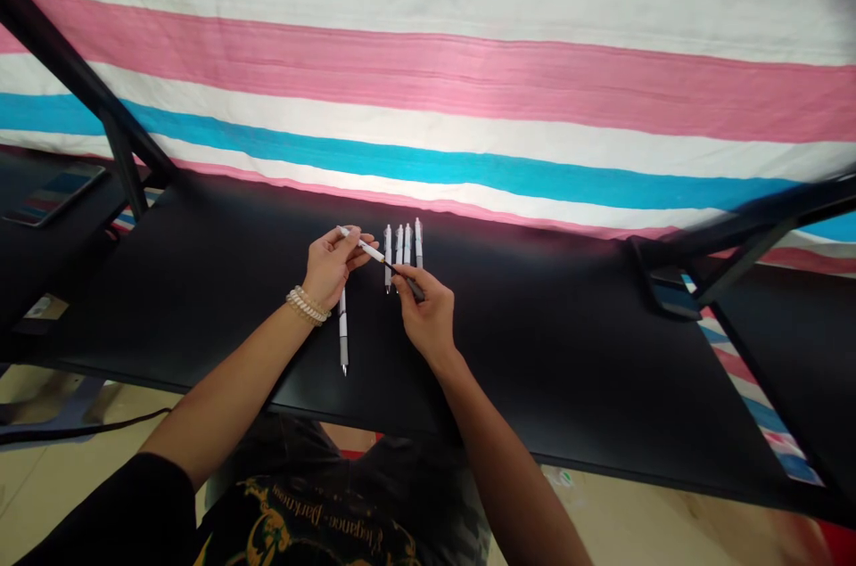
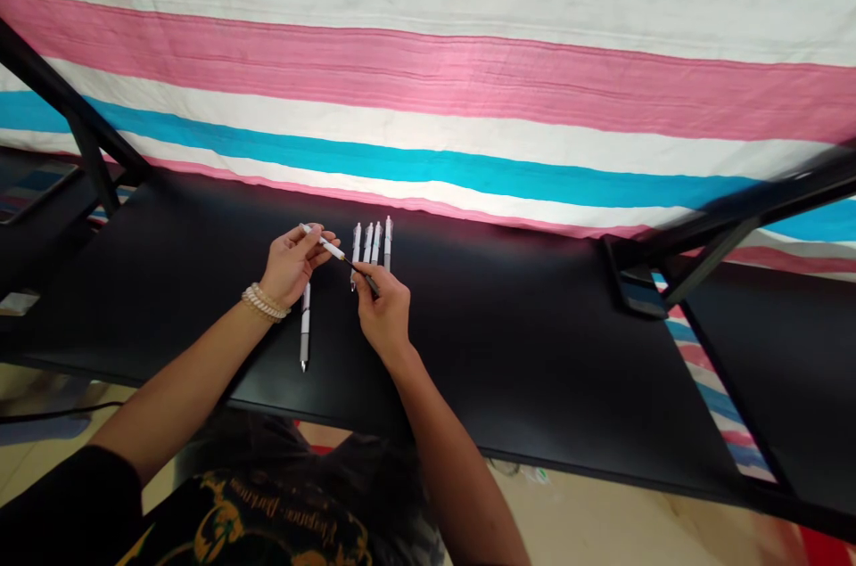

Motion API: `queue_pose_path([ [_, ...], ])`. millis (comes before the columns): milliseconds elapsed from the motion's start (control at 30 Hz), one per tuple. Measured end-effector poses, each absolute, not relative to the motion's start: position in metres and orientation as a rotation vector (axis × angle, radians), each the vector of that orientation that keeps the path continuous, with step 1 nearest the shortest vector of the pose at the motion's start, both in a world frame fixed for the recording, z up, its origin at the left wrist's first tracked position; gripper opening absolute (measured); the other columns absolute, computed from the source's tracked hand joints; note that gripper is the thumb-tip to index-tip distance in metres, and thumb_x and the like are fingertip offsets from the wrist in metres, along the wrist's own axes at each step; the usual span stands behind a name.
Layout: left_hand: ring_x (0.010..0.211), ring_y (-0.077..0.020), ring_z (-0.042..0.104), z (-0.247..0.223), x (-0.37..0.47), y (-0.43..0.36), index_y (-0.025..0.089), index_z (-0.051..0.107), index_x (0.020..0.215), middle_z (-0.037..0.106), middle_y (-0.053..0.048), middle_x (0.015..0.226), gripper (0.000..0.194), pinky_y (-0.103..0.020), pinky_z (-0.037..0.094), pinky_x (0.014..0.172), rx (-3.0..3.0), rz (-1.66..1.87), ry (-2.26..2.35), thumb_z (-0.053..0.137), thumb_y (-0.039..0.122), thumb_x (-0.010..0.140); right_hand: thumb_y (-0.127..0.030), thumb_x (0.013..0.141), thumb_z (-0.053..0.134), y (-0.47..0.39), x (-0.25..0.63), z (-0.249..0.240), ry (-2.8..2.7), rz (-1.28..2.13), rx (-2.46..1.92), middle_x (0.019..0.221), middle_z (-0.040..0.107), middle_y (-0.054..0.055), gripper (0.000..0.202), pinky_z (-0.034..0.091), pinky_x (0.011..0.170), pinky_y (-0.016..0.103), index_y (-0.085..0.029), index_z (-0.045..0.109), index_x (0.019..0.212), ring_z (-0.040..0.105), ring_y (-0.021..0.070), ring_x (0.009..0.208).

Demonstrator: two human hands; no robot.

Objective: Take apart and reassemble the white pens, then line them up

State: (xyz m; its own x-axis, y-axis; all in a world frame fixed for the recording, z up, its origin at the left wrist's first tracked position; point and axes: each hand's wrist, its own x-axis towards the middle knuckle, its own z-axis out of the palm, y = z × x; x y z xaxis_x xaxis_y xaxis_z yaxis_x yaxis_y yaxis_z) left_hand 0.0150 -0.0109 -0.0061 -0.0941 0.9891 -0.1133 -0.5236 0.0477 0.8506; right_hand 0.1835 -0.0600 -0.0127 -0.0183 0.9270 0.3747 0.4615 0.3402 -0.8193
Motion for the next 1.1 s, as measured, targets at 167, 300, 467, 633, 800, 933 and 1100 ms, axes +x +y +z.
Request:
queue_pose_path([
  [167,0.085,-0.0218,0.074,-0.006,0.026,-0.020,0.014,0.064,0.098,0.074,-0.010,0.094,0.038,-0.030,0.060,0.072,0.828,1.351,0.896,0.078,0.043,0.079,-0.029,0.094,0.059,-0.062,0.181,-0.017,-1.711,0.477,-1.266,0.097,0.076,0.005,0.025,0.056,0.077,0.030,-0.023,0.061,0.119,0.073,0.0197,0.082],
  [300,0.088,-0.0227,0.074,-0.007,0.029,-0.022,0.014,0.064,0.099,0.074,-0.011,0.095,0.038,-0.031,0.061,0.074,0.839,1.350,0.885,0.077,0.044,0.079,-0.030,0.096,0.056,-0.062,0.181,-0.018,-1.726,0.406,-1.286,0.095,0.076,0.006,0.024,0.057,0.076,0.030,-0.022,0.057,0.119,0.074,0.0204,0.080],
  [467,0.087,-0.0225,0.074,-0.006,0.028,-0.022,0.014,0.064,0.099,0.074,-0.011,0.095,0.037,-0.030,0.061,0.072,0.852,1.326,0.884,0.077,0.043,0.080,-0.030,0.098,0.051,-0.064,0.181,-0.017,-1.836,0.317,-1.302,0.104,0.076,0.008,0.026,0.057,0.076,0.032,-0.022,0.055,0.123,0.075,0.0235,0.087],
  [633,0.086,-0.0226,0.074,-0.006,0.028,-0.023,0.014,0.064,0.100,0.074,-0.011,0.096,0.038,-0.031,0.060,0.073,0.854,1.320,0.860,0.077,0.044,0.079,-0.035,0.098,0.051,-0.064,0.181,-0.016,-1.732,0.574,-1.309,0.096,0.076,0.007,0.026,0.057,0.069,0.031,-0.021,0.054,0.121,0.074,0.0201,0.073],
  [800,0.086,-0.0219,0.074,-0.003,0.025,-0.021,0.015,0.064,0.098,0.074,-0.010,0.094,0.039,-0.032,0.061,0.074,0.838,1.356,0.871,0.078,0.044,0.077,-0.038,0.090,0.065,-0.059,0.184,-0.012,-1.573,0.826,-1.241,0.110,0.072,0.008,0.046,0.058,0.065,0.028,-0.021,0.046,0.129,0.069,0.0151,0.068],
  [933,0.086,-0.0210,0.074,-0.002,0.021,-0.017,0.015,0.064,0.096,0.074,-0.009,0.092,0.038,-0.032,0.060,0.076,0.788,1.437,0.889,0.080,0.043,0.076,-0.031,0.089,0.065,-0.059,0.187,-0.009,-1.653,0.673,-1.239,0.096,0.073,0.005,0.028,0.057,0.073,0.030,-0.021,0.060,0.115,0.070,0.0168,0.075],
  [1100,0.084,-0.0199,0.073,-0.002,0.019,-0.015,0.015,0.063,0.095,0.073,-0.008,0.092,0.039,-0.030,0.060,0.074,0.765,1.456,0.891,0.080,0.044,0.075,-0.032,0.093,0.060,-0.060,0.186,-0.010,-1.639,0.694,-1.242,0.092,0.074,0.005,0.026,0.057,0.070,0.028,-0.020,0.062,0.116,0.070,0.0155,0.069],
])
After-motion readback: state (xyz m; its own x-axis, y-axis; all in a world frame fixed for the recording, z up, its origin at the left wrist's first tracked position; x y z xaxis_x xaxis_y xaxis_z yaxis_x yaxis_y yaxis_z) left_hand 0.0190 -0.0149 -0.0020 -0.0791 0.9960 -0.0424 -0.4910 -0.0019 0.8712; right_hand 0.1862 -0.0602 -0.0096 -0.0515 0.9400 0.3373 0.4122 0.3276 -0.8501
